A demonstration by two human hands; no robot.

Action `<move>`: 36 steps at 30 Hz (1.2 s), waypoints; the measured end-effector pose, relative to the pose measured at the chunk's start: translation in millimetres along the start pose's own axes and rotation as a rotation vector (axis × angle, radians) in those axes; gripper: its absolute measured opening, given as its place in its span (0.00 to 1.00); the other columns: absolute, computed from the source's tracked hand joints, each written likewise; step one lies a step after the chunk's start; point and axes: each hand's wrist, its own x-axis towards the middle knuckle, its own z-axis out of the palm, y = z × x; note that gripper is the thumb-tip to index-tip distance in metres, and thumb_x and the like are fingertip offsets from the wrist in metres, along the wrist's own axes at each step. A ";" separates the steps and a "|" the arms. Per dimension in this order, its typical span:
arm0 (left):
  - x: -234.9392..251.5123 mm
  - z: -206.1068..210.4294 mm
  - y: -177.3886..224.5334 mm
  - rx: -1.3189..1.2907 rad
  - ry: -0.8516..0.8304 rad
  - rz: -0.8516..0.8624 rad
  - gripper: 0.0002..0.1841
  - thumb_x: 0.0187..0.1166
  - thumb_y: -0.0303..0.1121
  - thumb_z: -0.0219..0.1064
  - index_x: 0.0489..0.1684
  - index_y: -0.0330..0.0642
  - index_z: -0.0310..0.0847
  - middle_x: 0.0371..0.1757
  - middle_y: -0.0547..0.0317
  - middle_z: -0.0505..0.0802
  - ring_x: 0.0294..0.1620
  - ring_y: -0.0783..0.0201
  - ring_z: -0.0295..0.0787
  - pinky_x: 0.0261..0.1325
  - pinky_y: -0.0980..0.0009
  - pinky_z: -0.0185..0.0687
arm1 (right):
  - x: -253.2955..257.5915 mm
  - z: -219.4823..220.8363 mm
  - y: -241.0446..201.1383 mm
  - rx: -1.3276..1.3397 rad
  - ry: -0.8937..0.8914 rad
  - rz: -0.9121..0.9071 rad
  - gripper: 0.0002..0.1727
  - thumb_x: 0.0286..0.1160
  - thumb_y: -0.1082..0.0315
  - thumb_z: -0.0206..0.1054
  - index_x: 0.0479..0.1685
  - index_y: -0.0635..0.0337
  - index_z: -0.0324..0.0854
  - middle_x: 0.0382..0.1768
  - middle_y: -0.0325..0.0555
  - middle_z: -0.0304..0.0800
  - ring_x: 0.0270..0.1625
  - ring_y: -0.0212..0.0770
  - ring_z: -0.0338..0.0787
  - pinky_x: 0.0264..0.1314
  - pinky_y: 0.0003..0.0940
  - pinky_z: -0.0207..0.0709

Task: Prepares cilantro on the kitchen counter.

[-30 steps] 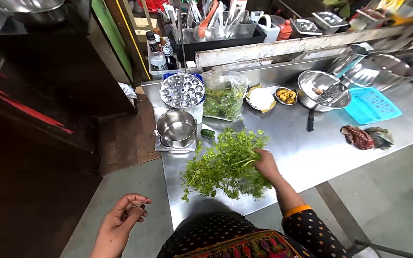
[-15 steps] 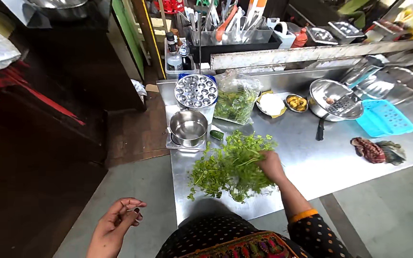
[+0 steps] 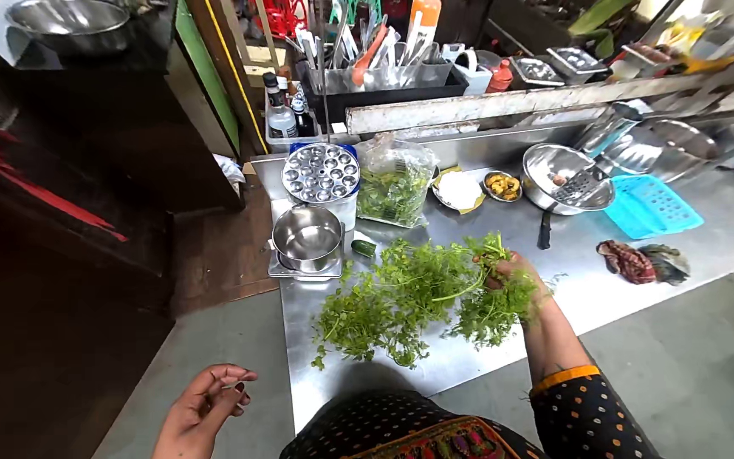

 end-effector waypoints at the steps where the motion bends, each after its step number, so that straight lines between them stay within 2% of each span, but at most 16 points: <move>1: 0.1 3.6 1.3 -0.001 0.001 0.000 0.13 0.75 0.25 0.56 0.54 0.40 0.80 0.52 0.56 0.95 0.38 0.65 0.92 0.37 0.73 0.87 | 0.8 -5.6 -0.7 0.004 -0.025 -0.014 0.12 0.70 0.73 0.54 0.46 0.56 0.81 0.21 0.34 0.84 0.16 0.25 0.76 0.18 0.22 0.74; 2: 0.0 7.5 2.7 -0.001 0.004 -0.002 0.13 0.75 0.25 0.56 0.55 0.40 0.80 0.52 0.56 0.94 0.38 0.65 0.92 0.37 0.73 0.87 | 1.5 -11.3 -1.3 -0.009 -0.056 -0.042 0.14 0.69 0.73 0.55 0.48 0.57 0.82 0.21 0.34 0.84 0.16 0.25 0.76 0.19 0.23 0.75; 5: -1.9 15.1 5.6 -0.001 0.020 -0.016 0.13 0.75 0.27 0.56 0.53 0.39 0.81 0.51 0.54 0.94 0.38 0.64 0.92 0.37 0.71 0.88 | -7.5 -17.2 -12.0 -0.003 -0.116 -0.143 0.14 0.83 0.70 0.52 0.56 0.56 0.82 0.30 0.38 0.95 0.15 0.23 0.78 0.17 0.19 0.73; 8: -1.9 19.5 3.5 -0.010 0.006 -0.015 0.13 0.74 0.26 0.56 0.54 0.38 0.81 0.52 0.53 0.95 0.38 0.63 0.92 0.36 0.72 0.87 | -25.7 -19.5 -24.1 -0.032 0.121 -0.191 0.12 0.90 0.66 0.50 0.49 0.50 0.82 0.23 0.30 0.88 0.17 0.22 0.79 0.19 0.20 0.77; 9: -0.9 21.6 2.9 -0.016 -0.004 -0.019 0.13 0.75 0.25 0.56 0.54 0.37 0.80 0.52 0.53 0.95 0.37 0.63 0.92 0.36 0.72 0.87 | -28.6 -26.2 -24.3 -0.076 0.145 -0.231 0.13 0.88 0.70 0.51 0.52 0.53 0.82 0.29 0.31 0.89 0.23 0.23 0.83 0.25 0.21 0.80; 12: 7.1 30.1 3.6 -0.023 -0.054 -0.012 0.13 0.75 0.24 0.55 0.54 0.37 0.80 0.50 0.54 0.95 0.37 0.64 0.92 0.35 0.73 0.87 | -32.0 -23.9 -25.6 -0.186 0.099 -0.433 0.16 0.68 0.84 0.59 0.39 0.52 0.87 0.34 0.26 0.94 0.33 0.20 0.89 0.37 0.21 0.87; 14: 15.9 41.4 6.6 -0.037 -0.101 0.027 0.14 0.77 0.24 0.53 0.55 0.37 0.82 0.50 0.54 0.95 0.37 0.64 0.91 0.37 0.72 0.87 | -33.4 -10.6 -20.1 -0.246 -0.038 -0.524 0.22 0.52 0.85 0.63 0.47 0.55 0.86 0.43 0.35 0.93 0.38 0.28 0.90 0.38 0.28 0.87; 15: 21.0 50.9 9.0 -0.056 -0.125 0.053 0.16 0.78 0.24 0.53 0.57 0.35 0.83 0.50 0.52 0.95 0.37 0.64 0.91 0.38 0.71 0.87 | -34.7 1.2 -14.8 -0.302 -0.087 -0.534 0.26 0.50 0.84 0.63 0.55 0.56 0.83 0.49 0.39 0.91 0.40 0.32 0.89 0.37 0.31 0.87; 17: 32.3 76.3 15.4 -0.084 -0.185 0.097 0.19 0.80 0.25 0.54 0.67 0.34 0.81 0.51 0.51 0.96 0.35 0.63 0.91 0.39 0.70 0.87 | -43.0 34.7 1.8 -0.411 -0.167 -0.523 0.31 0.59 0.86 0.65 0.68 0.54 0.81 0.62 0.43 0.89 0.49 0.38 0.92 0.46 0.41 0.91; 19: 44.4 102.6 20.4 -0.078 -0.291 0.112 0.25 0.80 0.26 0.58 0.78 0.38 0.75 0.59 0.52 0.95 0.37 0.60 0.93 0.41 0.66 0.89 | -54.2 78.6 27.1 -0.509 -0.181 -0.558 0.25 0.64 0.85 0.67 0.62 0.55 0.88 0.56 0.42 0.95 0.52 0.38 0.94 0.58 0.47 0.91; 21: 53.5 123.6 24.5 -0.043 -0.411 0.103 0.29 0.81 0.30 0.61 0.85 0.45 0.68 0.65 0.56 0.92 0.39 0.60 0.94 0.42 0.64 0.92 | -67.9 120.9 44.2 -0.629 -0.175 -0.544 0.20 0.60 0.84 0.72 0.52 0.55 0.91 0.45 0.43 0.96 0.47 0.40 0.95 0.54 0.51 0.90; 22: 55.9 130.7 26.5 -0.031 -0.449 0.108 0.28 0.83 0.32 0.61 0.85 0.46 0.68 0.62 0.57 0.93 0.38 0.61 0.93 0.41 0.65 0.91 | -75.5 137.9 48.5 -0.680 -0.190 -0.533 0.20 0.59 0.84 0.73 0.51 0.56 0.91 0.44 0.44 0.96 0.47 0.43 0.95 0.53 0.54 0.90; 25: 56.9 134.7 27.8 0.047 -0.459 0.160 0.20 0.81 0.32 0.61 0.71 0.41 0.82 0.31 0.63 0.90 0.25 0.69 0.83 0.29 0.72 0.80 | -95.8 166.8 60.2 -0.792 -0.210 -0.597 0.22 0.58 0.81 0.74 0.56 0.56 0.91 0.46 0.48 0.95 0.46 0.49 0.95 0.49 0.55 0.89; 29: 57.4 114.3 23.0 0.227 -0.510 0.088 0.17 0.77 0.28 0.65 0.63 0.40 0.88 0.30 0.62 0.95 0.22 0.69 0.88 0.24 0.72 0.84 | -110.9 174.7 81.8 -0.927 -0.161 -0.709 0.24 0.68 0.77 0.70 0.64 0.46 0.89 0.43 0.45 0.96 0.38 0.46 0.96 0.37 0.52 0.90; 31: 59.3 107.5 14.4 0.374 -0.499 0.149 0.12 0.80 0.29 0.63 0.51 0.41 0.92 0.26 0.64 0.93 0.18 0.72 0.85 0.21 0.73 0.83 | -116.6 179.6 87.4 -0.957 -0.168 -0.708 0.23 0.71 0.75 0.68 0.65 0.45 0.88 0.39 0.45 0.95 0.34 0.47 0.95 0.31 0.50 0.88; 36: 65.4 103.0 7.7 0.627 -0.522 0.380 0.11 0.81 0.33 0.61 0.39 0.47 0.92 0.29 0.66 0.93 0.29 0.71 0.89 0.37 0.64 0.87 | -120.6 191.7 81.7 -0.944 -0.202 -0.660 0.15 0.74 0.76 0.66 0.53 0.50 0.91 0.44 0.43 0.94 0.43 0.44 0.94 0.42 0.48 0.89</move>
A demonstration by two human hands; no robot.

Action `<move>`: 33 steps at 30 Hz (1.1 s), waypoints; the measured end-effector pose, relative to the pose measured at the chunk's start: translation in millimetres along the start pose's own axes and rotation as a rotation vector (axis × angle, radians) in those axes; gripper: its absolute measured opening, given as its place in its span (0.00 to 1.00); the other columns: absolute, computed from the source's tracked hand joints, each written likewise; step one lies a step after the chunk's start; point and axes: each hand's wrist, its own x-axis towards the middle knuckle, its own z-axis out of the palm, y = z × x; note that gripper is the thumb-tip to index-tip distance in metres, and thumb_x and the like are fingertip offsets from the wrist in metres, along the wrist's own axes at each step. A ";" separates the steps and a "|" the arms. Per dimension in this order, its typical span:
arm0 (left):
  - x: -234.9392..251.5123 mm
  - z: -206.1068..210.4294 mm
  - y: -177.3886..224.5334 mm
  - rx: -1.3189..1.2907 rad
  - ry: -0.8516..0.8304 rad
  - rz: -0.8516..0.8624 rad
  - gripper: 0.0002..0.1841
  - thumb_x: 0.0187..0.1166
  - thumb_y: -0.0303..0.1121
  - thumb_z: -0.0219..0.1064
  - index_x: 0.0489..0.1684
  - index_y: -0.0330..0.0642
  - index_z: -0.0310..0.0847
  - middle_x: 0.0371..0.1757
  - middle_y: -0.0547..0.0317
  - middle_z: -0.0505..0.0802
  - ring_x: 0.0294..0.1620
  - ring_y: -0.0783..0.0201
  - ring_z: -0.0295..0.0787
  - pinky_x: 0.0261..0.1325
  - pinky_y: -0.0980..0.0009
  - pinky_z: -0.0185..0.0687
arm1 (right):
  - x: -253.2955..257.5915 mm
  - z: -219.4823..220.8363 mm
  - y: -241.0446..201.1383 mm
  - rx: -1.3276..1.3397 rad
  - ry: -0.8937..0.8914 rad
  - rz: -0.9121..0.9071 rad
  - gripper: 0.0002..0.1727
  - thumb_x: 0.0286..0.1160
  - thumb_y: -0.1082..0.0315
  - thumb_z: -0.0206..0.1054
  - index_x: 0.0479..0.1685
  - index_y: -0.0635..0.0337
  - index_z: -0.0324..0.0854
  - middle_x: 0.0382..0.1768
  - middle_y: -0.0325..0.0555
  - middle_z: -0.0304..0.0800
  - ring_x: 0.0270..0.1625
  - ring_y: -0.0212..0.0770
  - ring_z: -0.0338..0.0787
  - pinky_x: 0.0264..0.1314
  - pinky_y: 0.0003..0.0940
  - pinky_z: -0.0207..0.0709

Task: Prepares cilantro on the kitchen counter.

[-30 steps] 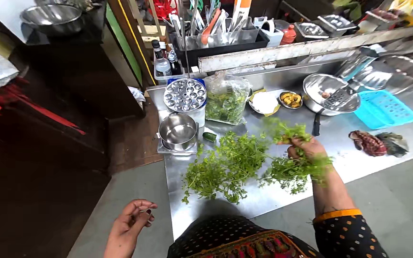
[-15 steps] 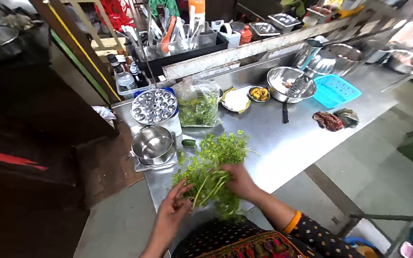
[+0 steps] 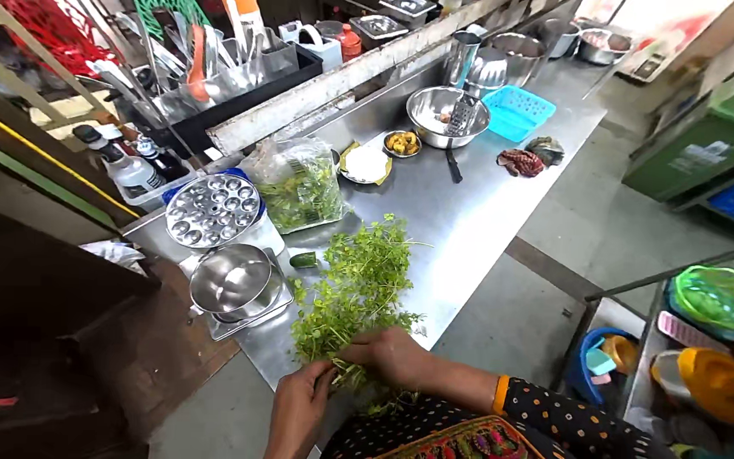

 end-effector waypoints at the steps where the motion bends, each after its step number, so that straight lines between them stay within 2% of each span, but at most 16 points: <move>1: 1.4 -1.6 0.5 0.036 0.003 0.060 0.12 0.80 0.33 0.60 0.38 0.46 0.93 0.30 0.65 0.94 0.31 0.69 0.90 0.39 0.61 0.87 | 1.5 -2.3 -0.5 0.000 0.014 -0.013 0.15 0.72 0.78 0.67 0.51 0.50 0.92 0.46 0.41 0.93 0.47 0.43 0.93 0.46 0.47 0.89; 4: 10.7 -9.0 2.6 0.085 0.022 0.220 0.14 0.79 0.33 0.58 0.36 0.47 0.93 0.33 0.64 0.95 0.38 0.66 0.93 0.47 0.57 0.88 | 6.0 -6.5 4.3 -0.014 0.101 -0.080 0.15 0.66 0.81 0.70 0.46 0.52 0.94 0.47 0.40 0.94 0.50 0.41 0.93 0.50 0.43 0.89; 7: 20.7 -17.0 10.8 0.064 0.012 0.235 0.14 0.80 0.33 0.58 0.37 0.49 0.94 0.36 0.65 0.96 0.42 0.68 0.93 0.50 0.57 0.87 | 13.7 -13.9 9.7 -0.056 0.174 -0.096 0.15 0.61 0.82 0.73 0.43 0.53 0.94 0.45 0.40 0.93 0.49 0.41 0.92 0.47 0.44 0.90; 10: 26.1 -22.2 19.8 -0.111 -0.048 0.255 0.14 0.80 0.32 0.58 0.37 0.50 0.94 0.36 0.72 0.96 0.35 0.76 0.91 0.42 0.72 0.90 | 20.1 -43.2 32.5 -0.029 0.256 0.030 0.18 0.53 0.86 0.74 0.43 0.58 0.93 0.48 0.47 0.93 0.50 0.47 0.94 0.50 0.52 0.90; 12: 28.2 -21.2 25.1 -0.137 -0.007 0.231 0.14 0.82 0.33 0.57 0.38 0.51 0.94 0.34 0.75 0.96 0.32 0.77 0.90 0.37 0.73 0.89 | 18.8 -73.6 65.7 0.097 0.391 0.096 0.18 0.54 0.89 0.68 0.44 0.65 0.91 0.48 0.53 0.93 0.53 0.50 0.92 0.56 0.52 0.87; 14: 36.3 -15.6 24.7 0.002 0.059 0.151 0.14 0.83 0.35 0.58 0.41 0.54 0.94 0.36 0.76 0.96 0.37 0.75 0.93 0.44 0.65 0.91 | 15.0 -105.5 95.4 0.323 0.520 0.122 0.17 0.62 0.88 0.61 0.46 0.69 0.89 0.51 0.53 0.91 0.56 0.44 0.89 0.63 0.44 0.84; 16: 53.7 -7.8 30.5 0.188 0.022 0.008 0.12 0.85 0.33 0.62 0.47 0.54 0.95 0.43 0.65 0.98 0.47 0.62 0.95 0.57 0.47 0.87 | 8.9 -133.3 115.7 0.640 0.575 0.135 0.17 0.70 0.86 0.53 0.49 0.68 0.86 0.54 0.48 0.89 0.58 0.36 0.86 0.65 0.35 0.82; 18: 79.1 6.1 42.9 0.340 -0.061 -0.156 0.15 0.84 0.30 0.65 0.64 0.52 0.90 0.63 0.51 0.93 0.65 0.45 0.89 0.71 0.37 0.77 | -2.0 -157.7 128.3 0.903 0.640 0.181 0.17 0.76 0.81 0.50 0.55 0.67 0.83 0.54 0.45 0.91 0.57 0.34 0.88 0.65 0.34 0.83; 20: 101.1 25.0 53.4 0.394 -0.022 -0.188 0.22 0.80 0.31 0.69 0.75 0.46 0.82 0.76 0.43 0.84 0.77 0.37 0.79 0.77 0.33 0.69 | -17.8 -177.2 149.5 1.053 0.660 0.158 0.15 0.80 0.73 0.51 0.54 0.62 0.82 0.54 0.45 0.91 0.57 0.36 0.89 0.63 0.35 0.84; 21: 110.3 34.0 63.3 0.368 0.032 -0.176 0.24 0.80 0.32 0.70 0.76 0.44 0.81 0.78 0.42 0.82 0.79 0.36 0.77 0.78 0.33 0.68 | -27.2 -185.9 166.0 1.121 0.646 0.101 0.14 0.83 0.67 0.53 0.53 0.61 0.83 0.53 0.44 0.90 0.56 0.37 0.89 0.62 0.36 0.84; 24: 136.1 62.6 110.3 0.247 0.132 -0.131 0.23 0.80 0.35 0.71 0.75 0.44 0.81 0.76 0.43 0.84 0.77 0.39 0.79 0.77 0.34 0.70 | -61.0 -213.7 222.5 1.367 0.586 -0.084 0.10 0.80 0.54 0.63 0.44 0.45 0.87 0.48 0.36 0.93 0.51 0.36 0.91 0.58 0.36 0.85; 26: 157.1 91.2 138.1 0.211 0.118 -0.128 0.25 0.79 0.35 0.72 0.77 0.46 0.80 0.75 0.41 0.85 0.75 0.38 0.80 0.76 0.33 0.71 | -104.4 -239.8 236.4 1.512 0.610 -0.088 0.08 0.79 0.55 0.67 0.46 0.45 0.86 0.44 0.35 0.92 0.50 0.35 0.91 0.58 0.35 0.86; 27: 169.3 108.0 149.7 0.219 0.092 -0.133 0.27 0.79 0.36 0.73 0.79 0.46 0.78 0.75 0.40 0.84 0.76 0.38 0.80 0.76 0.33 0.71 | -142.6 -255.9 224.4 1.475 0.686 0.076 0.08 0.83 0.60 0.63 0.51 0.50 0.84 0.45 0.38 0.90 0.51 0.34 0.90 0.58 0.32 0.86; 29: 194.2 145.3 168.5 0.263 0.022 -0.128 0.31 0.78 0.36 0.74 0.82 0.44 0.73 0.78 0.37 0.80 0.79 0.36 0.76 0.78 0.34 0.70 | -227.1 -285.9 194.8 1.135 0.724 0.658 0.15 0.91 0.66 0.52 0.66 0.53 0.78 0.51 0.36 0.89 0.53 0.25 0.88 0.57 0.25 0.84; 30: 205.9 166.7 172.6 0.296 -0.010 -0.104 0.34 0.76 0.36 0.75 0.84 0.44 0.70 0.80 0.37 0.78 0.81 0.36 0.73 0.80 0.34 0.68 | -255.9 -294.8 198.4 1.096 0.754 0.825 0.14 0.90 0.66 0.53 0.65 0.52 0.79 0.49 0.36 0.90 0.51 0.27 0.89 0.55 0.28 0.85; 33: 235.4 231.4 187.9 0.349 -0.089 -0.022 0.37 0.74 0.38 0.76 0.86 0.42 0.69 0.85 0.37 0.73 0.87 0.33 0.63 0.83 0.32 0.62 | -316.2 -326.3 226.0 1.075 0.889 0.944 0.15 0.92 0.65 0.49 0.65 0.54 0.78 0.48 0.37 0.89 0.50 0.27 0.88 0.53 0.27 0.85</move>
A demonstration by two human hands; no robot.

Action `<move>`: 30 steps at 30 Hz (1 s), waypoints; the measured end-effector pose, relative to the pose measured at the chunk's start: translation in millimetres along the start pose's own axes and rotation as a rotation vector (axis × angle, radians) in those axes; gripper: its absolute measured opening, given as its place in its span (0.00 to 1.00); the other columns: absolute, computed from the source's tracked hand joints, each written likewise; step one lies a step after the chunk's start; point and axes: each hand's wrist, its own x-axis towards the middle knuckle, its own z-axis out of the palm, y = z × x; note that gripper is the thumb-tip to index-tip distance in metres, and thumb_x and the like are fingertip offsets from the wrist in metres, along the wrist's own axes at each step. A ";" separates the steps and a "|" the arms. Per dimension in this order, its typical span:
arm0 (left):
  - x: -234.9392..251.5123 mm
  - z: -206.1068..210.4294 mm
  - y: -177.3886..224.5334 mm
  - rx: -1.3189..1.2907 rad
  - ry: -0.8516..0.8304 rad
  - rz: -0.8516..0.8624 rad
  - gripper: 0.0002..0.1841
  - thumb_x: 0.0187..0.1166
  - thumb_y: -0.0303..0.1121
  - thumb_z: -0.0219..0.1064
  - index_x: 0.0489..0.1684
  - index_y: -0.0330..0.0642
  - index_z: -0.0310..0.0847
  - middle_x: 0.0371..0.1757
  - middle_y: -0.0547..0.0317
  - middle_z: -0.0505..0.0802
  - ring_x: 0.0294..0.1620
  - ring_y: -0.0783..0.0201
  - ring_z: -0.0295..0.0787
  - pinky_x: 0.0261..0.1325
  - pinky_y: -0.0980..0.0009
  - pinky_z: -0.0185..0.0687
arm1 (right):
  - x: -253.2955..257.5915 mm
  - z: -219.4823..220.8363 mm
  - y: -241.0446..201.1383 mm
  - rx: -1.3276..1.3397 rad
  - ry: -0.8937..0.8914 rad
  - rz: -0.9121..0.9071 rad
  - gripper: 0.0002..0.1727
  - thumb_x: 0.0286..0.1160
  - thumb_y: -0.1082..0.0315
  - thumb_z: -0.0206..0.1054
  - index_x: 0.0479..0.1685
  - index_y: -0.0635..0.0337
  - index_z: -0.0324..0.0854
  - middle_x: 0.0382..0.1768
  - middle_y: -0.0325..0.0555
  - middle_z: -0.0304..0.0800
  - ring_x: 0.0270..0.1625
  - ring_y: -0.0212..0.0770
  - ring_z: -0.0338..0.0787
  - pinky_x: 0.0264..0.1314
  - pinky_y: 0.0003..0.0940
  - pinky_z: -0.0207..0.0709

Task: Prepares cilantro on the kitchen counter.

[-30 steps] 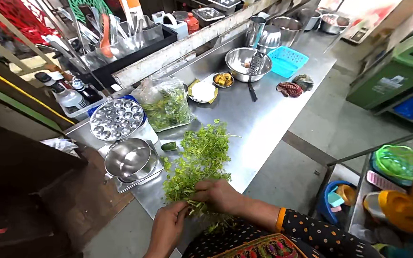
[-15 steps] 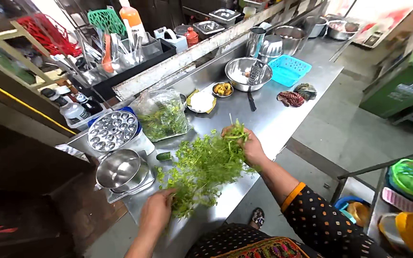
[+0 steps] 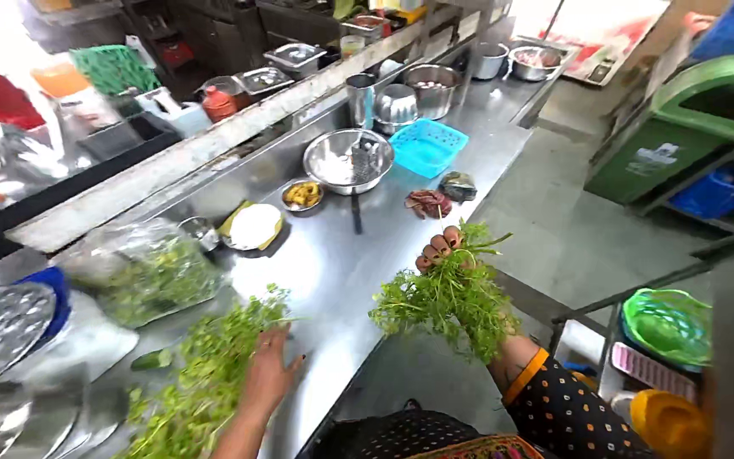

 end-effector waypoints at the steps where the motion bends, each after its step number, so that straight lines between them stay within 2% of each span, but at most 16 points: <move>1: 9.5 11.1 20.0 -0.041 0.005 0.033 0.34 0.75 0.37 0.75 0.84 0.43 0.72 0.84 0.40 0.75 0.86 0.35 0.66 0.83 0.33 0.63 | 4.2 -18.3 -8.1 0.044 0.047 -0.006 0.15 0.93 0.64 0.48 0.63 0.52 0.79 0.47 0.36 0.90 0.50 0.27 0.89 0.52 0.27 0.86; 4: 32.1 31.3 102.2 -0.396 0.042 0.149 0.25 0.79 0.33 0.70 0.76 0.42 0.78 0.77 0.48 0.84 0.79 0.49 0.79 0.79 0.44 0.75 | 11.0 -78.5 -27.0 -0.085 0.134 0.004 0.15 0.90 0.71 0.52 0.67 0.57 0.77 0.52 0.40 0.89 0.54 0.28 0.88 0.58 0.27 0.84; 5: 40.2 36.1 135.1 -0.553 0.035 0.202 0.23 0.78 0.32 0.69 0.73 0.43 0.80 0.72 0.53 0.88 0.74 0.55 0.84 0.74 0.51 0.82 | 13.9 -97.9 -37.0 -0.221 0.138 0.041 0.17 0.91 0.72 0.54 0.72 0.62 0.75 0.57 0.45 0.88 0.57 0.30 0.87 0.62 0.28 0.82; 7: 58.0 40.5 206.0 -0.808 -0.021 0.357 0.21 0.75 0.30 0.69 0.68 0.42 0.83 0.63 0.56 0.93 0.62 0.58 0.92 0.62 0.58 0.92 | 21.7 -125.0 -52.2 -0.384 0.142 0.050 0.19 0.90 0.71 0.53 0.74 0.64 0.73 0.59 0.46 0.87 0.59 0.29 0.86 0.64 0.24 0.80; 8: 66.3 41.5 241.0 -0.870 -0.070 0.430 0.20 0.76 0.30 0.68 0.67 0.42 0.84 0.60 0.56 0.94 0.57 0.57 0.94 0.58 0.58 0.93 | 26.2 -133.4 -56.4 -0.365 0.179 0.055 0.17 0.90 0.71 0.53 0.71 0.63 0.73 0.56 0.44 0.86 0.56 0.26 0.85 0.61 0.20 0.80; 11: 90.2 50.5 333.0 -0.857 -0.288 0.532 0.19 0.80 0.33 0.67 0.69 0.45 0.84 0.51 0.58 0.96 0.44 0.61 0.94 0.48 0.62 0.93 | 45.7 -167.4 -49.5 -0.203 0.319 0.067 0.15 0.90 0.73 0.52 0.68 0.65 0.77 0.54 0.45 0.88 0.56 0.28 0.87 0.62 0.24 0.82; 14: 125.9 77.8 403.8 -0.793 -0.587 0.436 0.27 0.81 0.39 0.70 0.81 0.51 0.74 0.42 0.56 0.95 0.32 0.63 0.92 0.36 0.65 0.91 | 83.5 -235.6 16.2 -0.053 0.363 -0.120 0.24 0.93 0.62 0.48 0.78 0.64 0.72 0.66 0.48 0.87 0.68 0.32 0.86 0.69 0.30 0.83; 16: 157.4 99.9 441.8 -0.796 -0.781 0.347 0.32 0.81 0.37 0.70 0.87 0.55 0.66 0.40 0.52 0.94 0.30 0.62 0.89 0.34 0.66 0.87 | 99.3 -262.4 19.2 -0.041 0.449 -0.108 0.24 0.93 0.60 0.46 0.79 0.63 0.70 0.66 0.49 0.86 0.68 0.34 0.85 0.68 0.33 0.83; 17: 174.0 110.1 459.5 -0.811 -0.809 0.333 0.30 0.80 0.32 0.70 0.85 0.53 0.70 0.41 0.52 0.95 0.31 0.63 0.90 0.36 0.66 0.87 | 105.2 -271.8 11.8 -0.056 0.525 -0.081 0.23 0.91 0.63 0.48 0.78 0.65 0.71 0.64 0.50 0.87 0.66 0.35 0.86 0.66 0.34 0.84; 19: 211.0 125.2 496.1 -0.846 -0.782 0.360 0.19 0.79 0.26 0.68 0.69 0.43 0.83 0.42 0.52 0.95 0.32 0.63 0.90 0.38 0.67 0.88 | 120.1 -277.2 -47.6 0.008 0.609 0.071 0.19 0.91 0.74 0.48 0.75 0.68 0.70 0.59 0.48 0.84 0.60 0.30 0.83 0.63 0.28 0.80; 21: 255.8 138.5 534.1 -0.877 -0.717 0.417 0.11 0.79 0.25 0.65 0.53 0.38 0.90 0.34 0.53 0.93 0.26 0.64 0.87 0.32 0.68 0.86 | 154.2 -302.4 -72.6 0.276 0.600 -0.098 0.18 0.90 0.78 0.42 0.70 0.72 0.70 0.52 0.51 0.84 0.53 0.29 0.85 0.53 0.22 0.80; 22: 279.3 143.2 553.3 -0.882 -0.696 0.439 0.10 0.78 0.25 0.63 0.47 0.38 0.90 0.32 0.54 0.92 0.25 0.64 0.85 0.31 0.69 0.84 | 174.8 -323.6 -88.9 0.407 0.466 -0.116 0.18 0.92 0.76 0.37 0.69 0.66 0.68 0.52 0.47 0.82 0.53 0.26 0.83 0.52 0.18 0.79; 25: 343.2 152.9 608.3 -0.942 -0.734 0.481 0.09 0.78 0.24 0.60 0.40 0.38 0.88 0.32 0.52 0.89 0.25 0.63 0.83 0.32 0.69 0.84 | 217.5 -362.8 -135.5 0.693 0.435 -0.108 0.17 0.93 0.74 0.35 0.60 0.58 0.70 0.45 0.43 0.80 0.49 0.25 0.83 0.45 0.18 0.79; 28: 396.9 160.7 670.9 -1.020 -0.820 0.462 0.11 0.78 0.25 0.56 0.36 0.41 0.87 0.33 0.57 0.89 0.27 0.68 0.82 0.34 0.72 0.82 | 260.3 -402.4 -183.8 0.738 0.356 -0.291 0.17 0.92 0.76 0.32 0.63 0.60 0.66 0.49 0.43 0.80 0.54 0.23 0.83 0.50 0.16 0.80; 29: 410.5 163.2 691.4 -1.057 -0.863 0.413 0.11 0.77 0.27 0.55 0.34 0.43 0.86 0.32 0.58 0.88 0.28 0.69 0.81 0.35 0.72 0.81 | 277.2 -408.4 -226.2 0.773 0.401 -0.232 0.17 0.90 0.78 0.32 0.56 0.56 0.66 0.43 0.40 0.77 0.48 0.23 0.81 0.49 0.15 0.78; 30: 422.6 166.4 712.2 -1.095 -0.908 0.361 0.11 0.77 0.28 0.54 0.31 0.44 0.85 0.31 0.60 0.87 0.29 0.69 0.82 0.36 0.71 0.82 | 305.1 -408.8 -291.5 0.897 0.637 -0.053 0.16 0.84 0.79 0.39 0.35 0.52 0.69 0.25 0.39 0.70 0.30 0.26 0.75 0.36 0.16 0.73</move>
